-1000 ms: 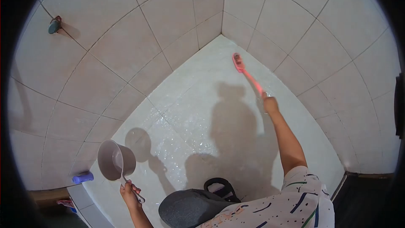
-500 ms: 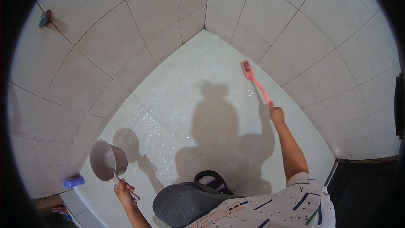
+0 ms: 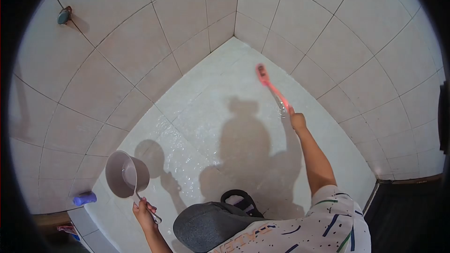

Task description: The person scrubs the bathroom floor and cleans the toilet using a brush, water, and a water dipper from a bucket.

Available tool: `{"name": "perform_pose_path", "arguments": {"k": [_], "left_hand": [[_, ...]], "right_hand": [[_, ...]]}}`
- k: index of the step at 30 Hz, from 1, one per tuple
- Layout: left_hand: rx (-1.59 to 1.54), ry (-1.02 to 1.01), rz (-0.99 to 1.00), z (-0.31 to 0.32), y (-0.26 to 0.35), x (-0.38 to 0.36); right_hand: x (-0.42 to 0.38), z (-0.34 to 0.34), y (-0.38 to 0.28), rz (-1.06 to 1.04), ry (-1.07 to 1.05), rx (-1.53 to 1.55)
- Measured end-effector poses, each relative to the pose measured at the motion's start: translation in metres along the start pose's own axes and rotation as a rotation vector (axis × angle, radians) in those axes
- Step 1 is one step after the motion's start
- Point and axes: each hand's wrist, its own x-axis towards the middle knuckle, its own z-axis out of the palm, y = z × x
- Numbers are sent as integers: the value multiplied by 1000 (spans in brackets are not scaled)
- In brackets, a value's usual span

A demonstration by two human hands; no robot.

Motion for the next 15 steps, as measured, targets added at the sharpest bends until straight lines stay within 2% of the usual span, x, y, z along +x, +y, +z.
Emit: {"name": "perform_pose_path", "arguments": {"k": [2, 4, 6, 7, 9, 10, 12, 14, 15], "left_hand": [[-3, -1, 0, 0, 0, -3], [-1, 3, -3, 0, 1, -4], [-9, 0, 4, 1, 2, -5], [-10, 5, 8, 1, 3, -4], [-6, 5, -2, -1, 5, -5], [1, 14, -6, -2, 7, -7], [12, -3, 6, 0, 10, -8], [12, -2, 8, 0, 12, -9], [11, -8, 7, -1, 13, -10]], "right_hand": [[0, 23, -17, 101, -111, 206], [-43, 38, -42, 21, -297, 211], [-91, 18, -75, -8, -568, 111], [-92, 17, -74, -14, -572, 113], [-90, 11, -59, -574, -398, -173], [-79, 10, -50, -575, -411, -172], [-40, 7, -43, -246, -327, -3], [-29, -14, -60, 158, -437, 167], [-27, -23, -66, 154, -444, 162]]}}
